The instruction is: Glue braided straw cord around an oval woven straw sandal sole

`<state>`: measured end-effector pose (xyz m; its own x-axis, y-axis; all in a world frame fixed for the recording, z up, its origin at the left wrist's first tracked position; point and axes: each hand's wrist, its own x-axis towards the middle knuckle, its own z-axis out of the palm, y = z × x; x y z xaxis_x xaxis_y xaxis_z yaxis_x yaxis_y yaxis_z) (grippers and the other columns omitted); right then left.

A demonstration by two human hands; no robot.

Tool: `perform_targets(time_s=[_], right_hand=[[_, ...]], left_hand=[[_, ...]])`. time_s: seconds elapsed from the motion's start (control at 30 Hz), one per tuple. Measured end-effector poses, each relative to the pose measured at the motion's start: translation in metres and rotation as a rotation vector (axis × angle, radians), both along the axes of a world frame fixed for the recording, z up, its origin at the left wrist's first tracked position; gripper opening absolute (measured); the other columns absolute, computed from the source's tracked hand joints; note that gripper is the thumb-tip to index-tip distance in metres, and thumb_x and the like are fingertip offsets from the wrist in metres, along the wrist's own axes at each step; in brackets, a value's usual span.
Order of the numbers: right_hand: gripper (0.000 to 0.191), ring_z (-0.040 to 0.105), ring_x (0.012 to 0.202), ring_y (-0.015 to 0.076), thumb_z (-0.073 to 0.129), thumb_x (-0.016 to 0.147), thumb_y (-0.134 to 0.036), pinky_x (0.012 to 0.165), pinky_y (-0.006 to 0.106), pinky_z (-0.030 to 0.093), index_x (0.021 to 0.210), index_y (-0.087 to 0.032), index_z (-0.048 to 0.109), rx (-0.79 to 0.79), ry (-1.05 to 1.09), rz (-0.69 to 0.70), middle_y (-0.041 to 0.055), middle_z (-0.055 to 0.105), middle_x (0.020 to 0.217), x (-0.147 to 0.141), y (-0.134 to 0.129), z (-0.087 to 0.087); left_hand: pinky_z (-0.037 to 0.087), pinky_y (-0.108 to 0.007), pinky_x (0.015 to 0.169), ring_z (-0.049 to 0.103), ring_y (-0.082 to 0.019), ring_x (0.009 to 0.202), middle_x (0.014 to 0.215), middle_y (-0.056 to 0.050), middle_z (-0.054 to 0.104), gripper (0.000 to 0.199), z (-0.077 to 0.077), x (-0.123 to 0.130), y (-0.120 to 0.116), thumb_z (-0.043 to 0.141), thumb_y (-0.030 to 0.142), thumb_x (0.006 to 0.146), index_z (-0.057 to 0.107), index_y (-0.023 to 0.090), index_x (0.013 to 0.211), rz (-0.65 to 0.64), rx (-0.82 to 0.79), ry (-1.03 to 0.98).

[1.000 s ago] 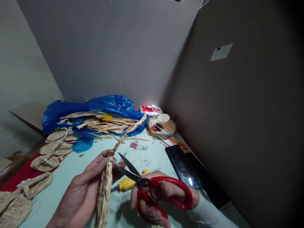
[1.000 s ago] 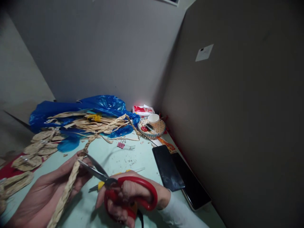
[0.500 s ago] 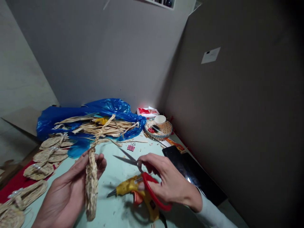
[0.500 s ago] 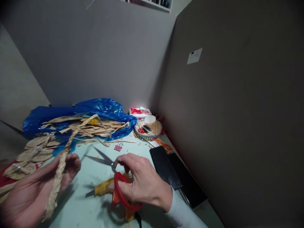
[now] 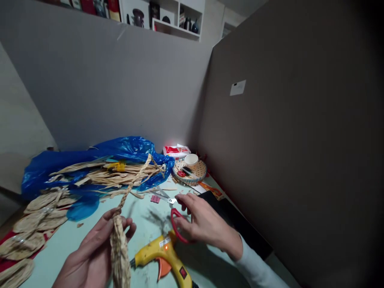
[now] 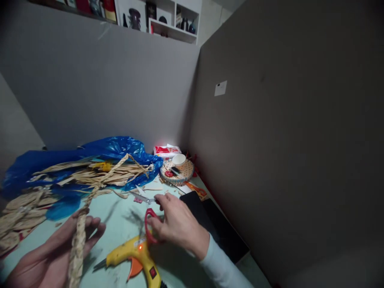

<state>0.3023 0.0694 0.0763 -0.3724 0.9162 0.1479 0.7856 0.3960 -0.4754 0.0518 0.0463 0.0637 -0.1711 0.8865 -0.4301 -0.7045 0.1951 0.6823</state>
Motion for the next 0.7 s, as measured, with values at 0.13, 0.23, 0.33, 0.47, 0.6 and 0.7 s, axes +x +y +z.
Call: perform_targets(time_s=[0.13, 0.23, 0.33, 0.47, 0.6, 0.7], right_hand=[[0.031, 0.067, 0.104, 0.0247, 0.066, 0.097, -0.035, 0.089, 0.046, 0.057, 0.121, -0.017, 0.063, -0.029, -0.23, -0.066, 0.0084, 0.067, 0.12, 0.019, 0.02, -0.008], [0.03, 0.067, 0.106, 0.0246, 0.065, 0.098, -0.034, 0.089, 0.046, 0.058, 0.123, -0.017, 0.063, -0.042, -0.349, -0.086, 0.0087, 0.066, 0.125, 0.017, 0.028, -0.017], [0.031, 0.068, 0.106, 0.0246, 0.065, 0.098, -0.034, 0.089, 0.046, 0.059, 0.125, -0.017, 0.062, -0.029, -0.427, -0.085, 0.0091, 0.065, 0.126, 0.008, 0.036, -0.023], [0.032, 0.067, 0.107, 0.0251, 0.065, 0.098, -0.034, 0.09, 0.047, 0.058, 0.125, -0.017, 0.062, 0.007, -0.526, -0.077, 0.0093, 0.065, 0.127, 0.0, 0.048, -0.024], [0.032, 0.067, 0.108, 0.0253, 0.065, 0.098, -0.033, 0.091, 0.047, 0.058, 0.126, -0.017, 0.062, 0.05, -0.587, -0.053, 0.01, 0.065, 0.128, -0.01, 0.064, -0.022], [0.031, 0.068, 0.106, 0.0247, 0.065, 0.098, -0.033, 0.089, 0.046, 0.059, 0.125, -0.017, 0.062, 0.053, -0.574, 0.048, 0.0099, 0.065, 0.127, -0.023, 0.079, -0.022]], left_hand=[[0.067, -0.031, 0.077, 0.079, -0.019, 0.085, 0.093, -0.005, 0.08, 0.025, -0.011, -0.011, 0.006, 0.062, 0.011, 0.088, 0.071, 0.022, 0.108, -0.025, 0.017, 0.023], [0.065, -0.03, 0.08, 0.079, -0.018, 0.085, 0.094, -0.004, 0.08, 0.027, -0.014, -0.013, 0.008, 0.066, 0.008, 0.084, 0.073, 0.022, 0.106, -0.026, 0.051, 0.029], [0.065, -0.029, 0.08, 0.078, -0.017, 0.084, 0.092, -0.004, 0.08, 0.024, -0.012, -0.014, 0.009, 0.067, 0.007, 0.082, 0.074, 0.022, 0.1, -0.019, 0.069, 0.028], [0.065, -0.026, 0.076, 0.078, -0.017, 0.078, 0.087, -0.005, 0.08, 0.025, -0.008, -0.017, 0.008, 0.067, 0.006, 0.082, 0.075, 0.022, 0.099, -0.005, 0.081, 0.016], [0.065, -0.028, 0.075, 0.079, -0.019, 0.08, 0.086, -0.006, 0.081, 0.025, -0.006, -0.02, 0.006, 0.065, 0.007, 0.084, 0.074, 0.022, 0.102, 0.013, 0.095, 0.039], [0.065, -0.029, 0.074, 0.08, -0.02, 0.08, 0.086, -0.006, 0.081, 0.028, -0.006, -0.021, 0.005, 0.065, 0.004, 0.082, 0.074, 0.021, 0.102, 0.007, 0.083, 0.034]])
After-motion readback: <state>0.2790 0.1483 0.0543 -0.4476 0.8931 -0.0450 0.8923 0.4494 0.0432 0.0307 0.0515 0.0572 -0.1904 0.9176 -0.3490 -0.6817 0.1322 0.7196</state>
